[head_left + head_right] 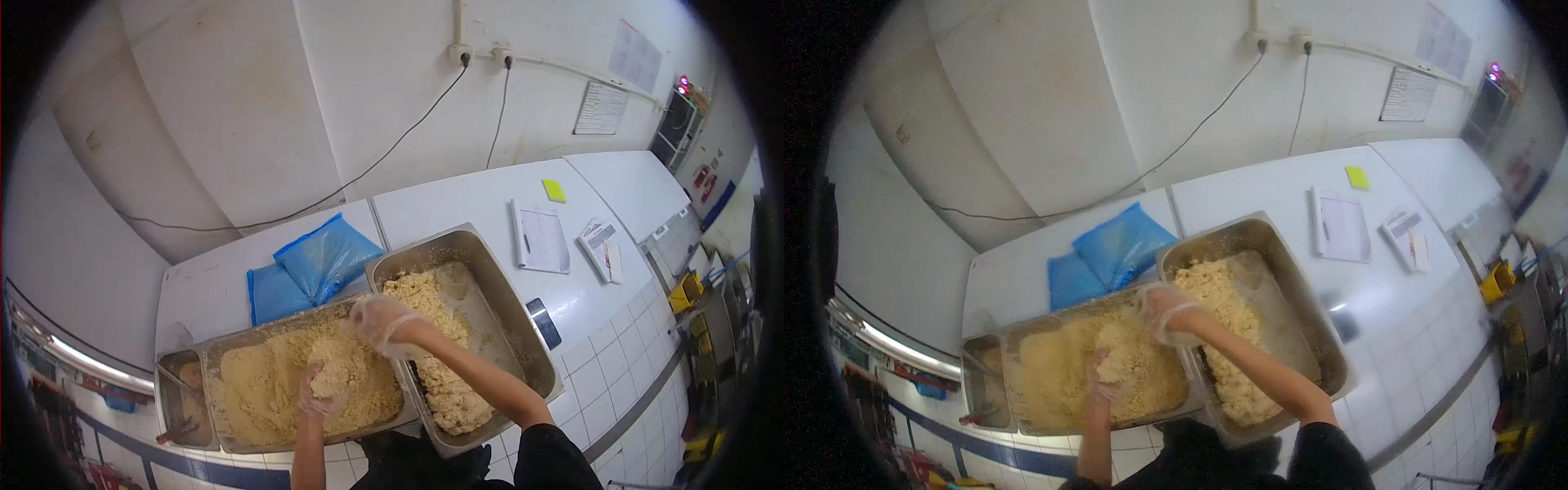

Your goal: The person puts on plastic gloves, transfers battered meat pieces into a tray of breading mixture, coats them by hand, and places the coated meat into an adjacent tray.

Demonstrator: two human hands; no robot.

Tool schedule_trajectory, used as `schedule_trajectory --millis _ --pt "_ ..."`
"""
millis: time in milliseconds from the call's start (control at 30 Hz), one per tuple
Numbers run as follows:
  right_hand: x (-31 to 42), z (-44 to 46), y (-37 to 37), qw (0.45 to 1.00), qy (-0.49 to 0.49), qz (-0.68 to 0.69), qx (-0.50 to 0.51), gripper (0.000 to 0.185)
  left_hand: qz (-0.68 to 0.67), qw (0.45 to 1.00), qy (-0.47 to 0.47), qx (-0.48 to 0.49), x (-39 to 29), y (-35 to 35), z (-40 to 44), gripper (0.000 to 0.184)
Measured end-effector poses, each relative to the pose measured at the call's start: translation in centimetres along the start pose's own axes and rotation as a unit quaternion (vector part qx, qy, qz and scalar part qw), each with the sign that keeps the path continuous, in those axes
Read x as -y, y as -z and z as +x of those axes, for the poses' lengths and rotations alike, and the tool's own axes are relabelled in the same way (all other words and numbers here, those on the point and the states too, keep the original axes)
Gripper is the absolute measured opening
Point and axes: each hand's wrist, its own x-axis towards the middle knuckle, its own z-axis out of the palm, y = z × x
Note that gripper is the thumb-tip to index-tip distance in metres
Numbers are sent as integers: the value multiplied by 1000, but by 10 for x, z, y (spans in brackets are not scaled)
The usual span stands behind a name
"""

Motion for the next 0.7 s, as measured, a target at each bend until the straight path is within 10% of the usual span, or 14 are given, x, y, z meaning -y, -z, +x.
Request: schedule_trajectory --millis 167,367,433,567,667,700 --pt "-146 54 -13 989 -127 -2 -81 33 -49 996 41 -65 12 3 0 48" --pt "-214 81 -49 979 16 -194 -60 53 467 870 -155 -30 24 82 1 55" --pt "-221 95 -57 992 -28 -124 -1 64 162 959 5 -233 13 -8 -2 56" --pt "-183 63 -27 997 -48 -59 -9 66 205 945 -32 -254 10 -9 1 56" --pt "-182 59 -27 997 -71 -40 3 60 636 733 -235 52 -14 10 22 54" --pt "-189 57 -38 996 -74 -45 -25 54 757 545 -343 112 -26 -26 41 53"
